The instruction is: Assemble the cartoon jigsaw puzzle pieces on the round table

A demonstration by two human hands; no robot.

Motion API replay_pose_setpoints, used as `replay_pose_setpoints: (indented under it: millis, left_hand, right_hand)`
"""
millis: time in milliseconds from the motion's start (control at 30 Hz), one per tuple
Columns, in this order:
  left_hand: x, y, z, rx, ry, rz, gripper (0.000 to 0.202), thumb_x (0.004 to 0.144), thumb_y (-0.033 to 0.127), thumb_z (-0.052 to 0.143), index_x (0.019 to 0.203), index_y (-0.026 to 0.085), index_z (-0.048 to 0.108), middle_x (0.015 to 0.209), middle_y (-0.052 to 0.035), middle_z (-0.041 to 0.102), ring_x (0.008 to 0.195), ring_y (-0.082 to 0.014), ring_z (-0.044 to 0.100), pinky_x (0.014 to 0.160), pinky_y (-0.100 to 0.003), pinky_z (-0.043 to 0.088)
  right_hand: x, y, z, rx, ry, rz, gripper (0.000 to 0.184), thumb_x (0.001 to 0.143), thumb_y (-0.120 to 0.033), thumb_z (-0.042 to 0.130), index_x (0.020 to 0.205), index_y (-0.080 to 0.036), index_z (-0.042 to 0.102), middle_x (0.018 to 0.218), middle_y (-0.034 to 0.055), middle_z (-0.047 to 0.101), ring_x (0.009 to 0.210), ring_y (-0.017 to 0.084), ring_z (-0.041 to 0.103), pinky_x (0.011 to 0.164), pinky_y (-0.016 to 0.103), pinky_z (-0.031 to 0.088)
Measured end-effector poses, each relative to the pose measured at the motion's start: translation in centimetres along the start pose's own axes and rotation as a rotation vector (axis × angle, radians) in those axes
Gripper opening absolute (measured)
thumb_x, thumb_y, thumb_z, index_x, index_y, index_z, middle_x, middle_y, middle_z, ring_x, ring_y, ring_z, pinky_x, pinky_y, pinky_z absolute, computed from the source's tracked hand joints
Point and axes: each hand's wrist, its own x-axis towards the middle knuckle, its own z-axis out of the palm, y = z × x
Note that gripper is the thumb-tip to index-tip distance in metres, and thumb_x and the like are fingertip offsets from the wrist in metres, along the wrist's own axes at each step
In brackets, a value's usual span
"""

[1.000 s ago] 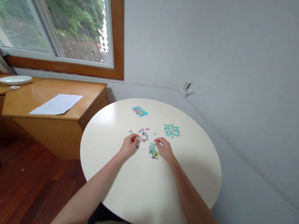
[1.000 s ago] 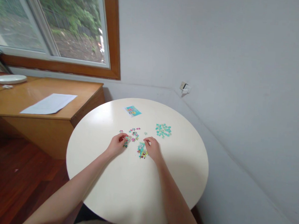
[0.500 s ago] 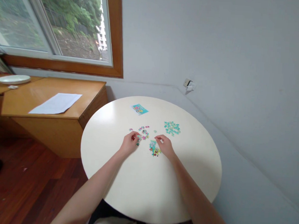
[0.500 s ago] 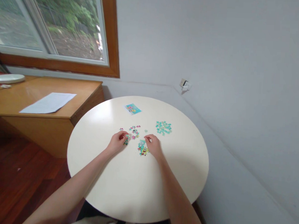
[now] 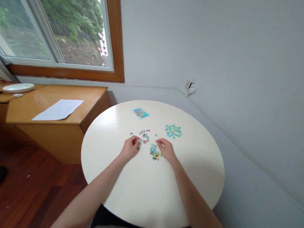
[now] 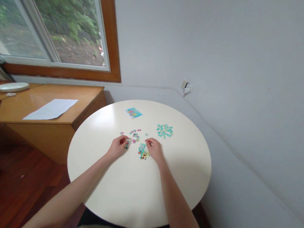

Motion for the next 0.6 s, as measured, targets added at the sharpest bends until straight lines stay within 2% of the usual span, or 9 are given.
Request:
replay_pose_setpoints:
  millis: [400, 600]
  left_hand:
    - [-0.1, 0.4, 0.0, 0.146, 0.015, 0.059, 0.016, 0.074, 0.017, 0.047, 0.082, 0.014, 0.062, 0.061, 0.0014, 0.055, 0.053, -0.0096, 0.046, 0.054, -0.021, 0.036]
    - [-0.4, 0.9, -0.2, 0.213, 0.058, 0.075, 0.017, 0.075, 0.014, 0.047, 0.084, 0.015, 0.061, 0.065, 0.0, 0.058, 0.055, -0.0099, 0.048, 0.057, -0.022, 0.038]
  right_hand:
    - [0.0, -0.8, 0.0, 0.106, -0.037, 0.046, 0.022, 0.074, -0.03, 0.046, 0.076, -0.02, 0.065, 0.076, 0.0027, 0.069, 0.071, 0.017, 0.061, 0.069, 0.028, 0.046]
    - [0.1, -1.4, 0.0, 0.097, -0.074, 0.059, 0.02, 0.073, -0.03, 0.047, 0.074, -0.021, 0.065, 0.07, 0.0017, 0.068, 0.068, 0.017, 0.061, 0.065, 0.027, 0.046]
